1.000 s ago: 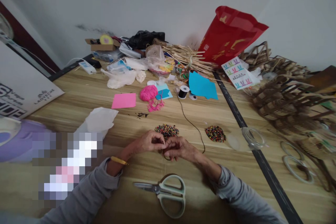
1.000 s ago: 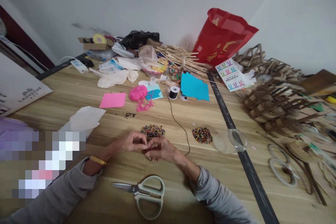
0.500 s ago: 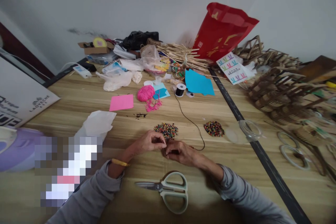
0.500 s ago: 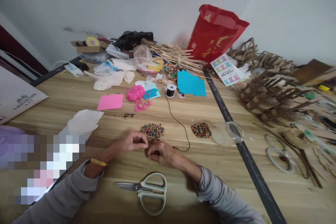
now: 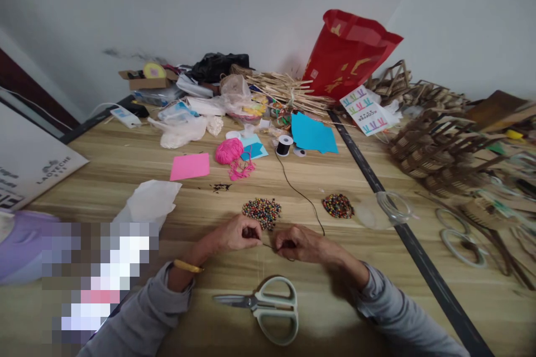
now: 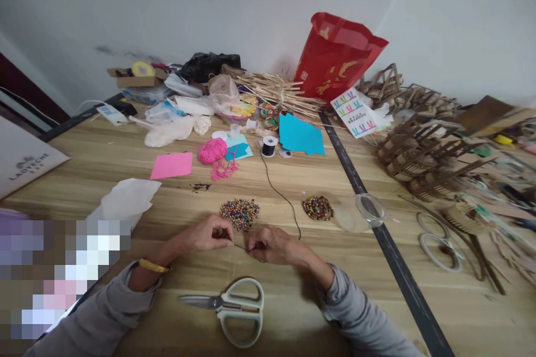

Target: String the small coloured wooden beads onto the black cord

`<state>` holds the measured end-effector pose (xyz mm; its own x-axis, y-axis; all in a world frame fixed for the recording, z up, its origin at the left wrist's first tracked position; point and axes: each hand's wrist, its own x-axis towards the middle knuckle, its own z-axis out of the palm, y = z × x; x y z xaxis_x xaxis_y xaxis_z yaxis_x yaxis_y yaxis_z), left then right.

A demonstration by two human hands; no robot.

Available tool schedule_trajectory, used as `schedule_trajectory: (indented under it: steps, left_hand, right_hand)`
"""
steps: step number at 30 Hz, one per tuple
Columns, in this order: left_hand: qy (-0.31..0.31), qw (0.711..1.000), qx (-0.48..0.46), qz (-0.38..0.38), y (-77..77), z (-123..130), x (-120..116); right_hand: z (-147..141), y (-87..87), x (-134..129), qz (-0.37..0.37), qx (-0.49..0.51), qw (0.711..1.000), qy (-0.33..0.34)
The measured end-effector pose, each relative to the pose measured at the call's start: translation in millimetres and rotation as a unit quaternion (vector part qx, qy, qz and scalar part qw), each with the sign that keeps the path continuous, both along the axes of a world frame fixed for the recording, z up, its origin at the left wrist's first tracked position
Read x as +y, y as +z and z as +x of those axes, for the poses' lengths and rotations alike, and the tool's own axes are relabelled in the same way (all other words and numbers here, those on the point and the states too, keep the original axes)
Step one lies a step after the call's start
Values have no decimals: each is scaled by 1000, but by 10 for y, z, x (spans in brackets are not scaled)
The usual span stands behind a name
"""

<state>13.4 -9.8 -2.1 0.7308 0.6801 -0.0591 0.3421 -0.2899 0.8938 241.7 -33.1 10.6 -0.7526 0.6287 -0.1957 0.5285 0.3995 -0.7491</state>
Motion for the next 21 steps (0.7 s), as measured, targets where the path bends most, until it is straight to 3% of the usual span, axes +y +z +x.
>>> schedule_trajectory:
  steps: [2, 5, 10, 14, 21]
  left_hand:
    - [-7, 1000, 0, 6, -4, 4, -8]
    - [-9, 1000, 0, 13, 19, 17, -24]
    - [31, 999, -25, -8, 66, 41, -35]
    - [72, 995, -47, -45, 51, 40, -8]
    - [71, 997, -3, 17, 179, 89, 45]
  right_hand:
    - [-9, 35, -1, 21, -9, 1000, -10]
    - [-77, 42, -9, 18, 37, 995, -88]
    - [-278, -63, 17, -138, 199, 956, -167]
    - [-376, -119, 63, -225, 264, 918, -194]
    - [-313, -124, 46, -219, 293, 901, -234]
